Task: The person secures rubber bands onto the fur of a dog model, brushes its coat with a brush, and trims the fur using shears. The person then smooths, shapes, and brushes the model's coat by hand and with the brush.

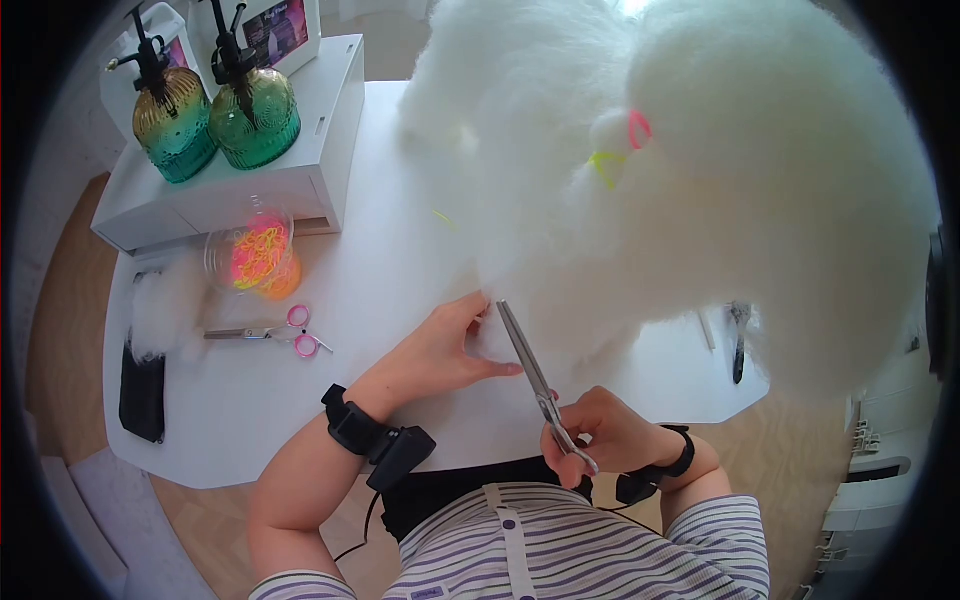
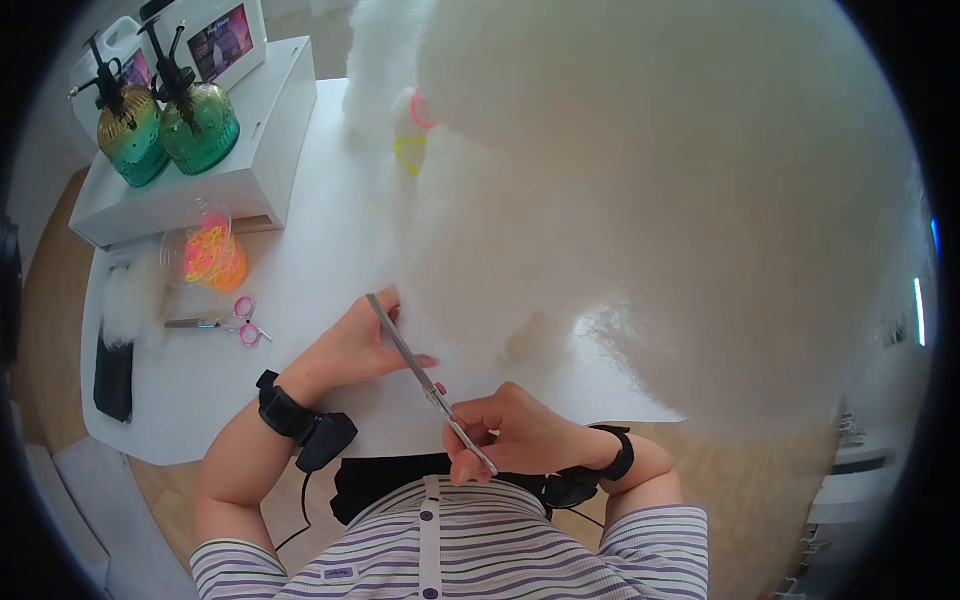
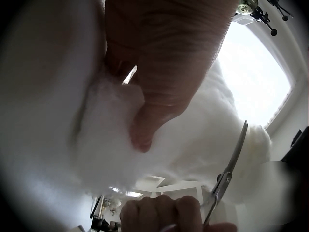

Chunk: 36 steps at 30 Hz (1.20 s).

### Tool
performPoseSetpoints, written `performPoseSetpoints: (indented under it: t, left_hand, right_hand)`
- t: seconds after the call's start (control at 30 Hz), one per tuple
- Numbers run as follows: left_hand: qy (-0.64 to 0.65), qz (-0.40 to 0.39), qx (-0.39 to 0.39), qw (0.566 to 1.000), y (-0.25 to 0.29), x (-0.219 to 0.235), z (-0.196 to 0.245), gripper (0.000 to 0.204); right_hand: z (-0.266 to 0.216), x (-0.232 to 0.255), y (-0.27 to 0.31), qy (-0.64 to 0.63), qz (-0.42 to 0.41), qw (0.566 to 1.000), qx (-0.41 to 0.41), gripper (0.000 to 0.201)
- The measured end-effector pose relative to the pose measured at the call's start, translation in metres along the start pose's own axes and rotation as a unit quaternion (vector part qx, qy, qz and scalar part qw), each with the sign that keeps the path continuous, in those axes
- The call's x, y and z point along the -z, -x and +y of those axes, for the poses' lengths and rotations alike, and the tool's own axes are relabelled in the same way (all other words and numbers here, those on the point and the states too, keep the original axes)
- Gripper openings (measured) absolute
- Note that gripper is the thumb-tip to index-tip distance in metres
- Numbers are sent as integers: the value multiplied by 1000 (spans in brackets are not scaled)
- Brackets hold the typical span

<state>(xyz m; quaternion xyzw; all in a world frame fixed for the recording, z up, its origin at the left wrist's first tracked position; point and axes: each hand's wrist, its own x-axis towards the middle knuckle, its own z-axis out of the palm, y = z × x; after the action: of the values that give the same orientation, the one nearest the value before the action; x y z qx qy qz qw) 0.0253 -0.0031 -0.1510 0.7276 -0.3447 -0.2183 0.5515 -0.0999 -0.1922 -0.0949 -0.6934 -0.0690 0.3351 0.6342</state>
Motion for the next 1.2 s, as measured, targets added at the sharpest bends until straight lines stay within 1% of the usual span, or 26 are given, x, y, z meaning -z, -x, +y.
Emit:
performPoseSetpoints:
  t: [0.1, 0.17, 0.2, 0.3, 0.4, 0.47, 0.5, 0.57, 0.6, 0.63, 0.67, 0.7, 0.77, 0.9, 0.97, 1.03, 1.1, 1.17, 1.2]
  left_hand:
    - [3, 0, 7, 1000, 0, -1, -3, 44]
    - [7, 5, 2, 1000, -1, -2, -7, 46]
    - [9, 6, -5, 1000, -1, -3, -9, 48]
    - [17, -15, 17, 1000, -2, -2, -8, 50]
    - [-8, -9, 27, 1000, -2, -2, -9, 53]
    - [-23, -13, 39, 999, -2, 0, -4, 53]
    - [-37, -17, 49, 998, -2, 0, -2, 54]
    - [-19, -19, 35, 999, -3, -2, -10, 55]
    - [-2, -20, 21, 1000, -3, -2, -10, 56]
    - [-2, -20, 22, 1000, -3, -1, -8, 56]
    - [-20, -30, 41, 999, -3, 1, -5, 57]
    - [-37, -40, 61, 997, -3, 2, -3, 58]
    - [-26, -39, 63, 997, -3, 1, -5, 59]
    - [-4, -38, 53, 998, -3, 0, -5, 60]
    - [-13, -38, 52, 998, -3, 0, -6, 59]
    - [-23, -38, 50, 998, -3, -1, -10, 59]
    - [-6, -25, 27, 999, -3, -3, -16, 58]
    - [-21, -28, 33, 999, -4, -2, -13, 57]
    - [-36, -32, 41, 998, -3, -1, -10, 55]
  right_hand:
    - [3, -1, -1, 15, -17, 999, -23, 24]
    - [13, 0, 4, 91, -3, 996, 8, 19]
    - [14, -1, 7, 90, -4, 996, 6, 19]
    - [18, -1, 16, 85, 10, 996, -9, 23]
    - [24, 2, 22, 107, 2, 994, 15, 29]
    - [21, 8, 22, 163, -75, 982, -61, 30]
    - [22, 8, 22, 162, -75, 982, -61, 30]
    - [26, 8, 20, 104, -54, 984, -135, 30]
    - [25, 7, 19, 103, -54, 984, -134, 30]
    - [22, 5, 18, 75, -42, 986, -140, 33]
    - [21, 4, 17, 48, -31, 988, -146, 35]
    - [24, 5, 17, 47, -32, 988, -146, 35]
    - [34, 9, 18, 48, -71, 996, -33, 35]
    - [31, 6, 15, 44, -69, 996, -20, 34]
    - [24, 4, 8, 102, -76, 990, -62, 33]
    - [23, 3, 3, 123, -67, 989, -53, 32]
    - [17, 3, -3, 147, -57, 987, -45, 31]
    - [3, 1, -10, 119, -25, 984, -133, 31]
    - [3, 0, -13, 123, -26, 983, -134, 31]
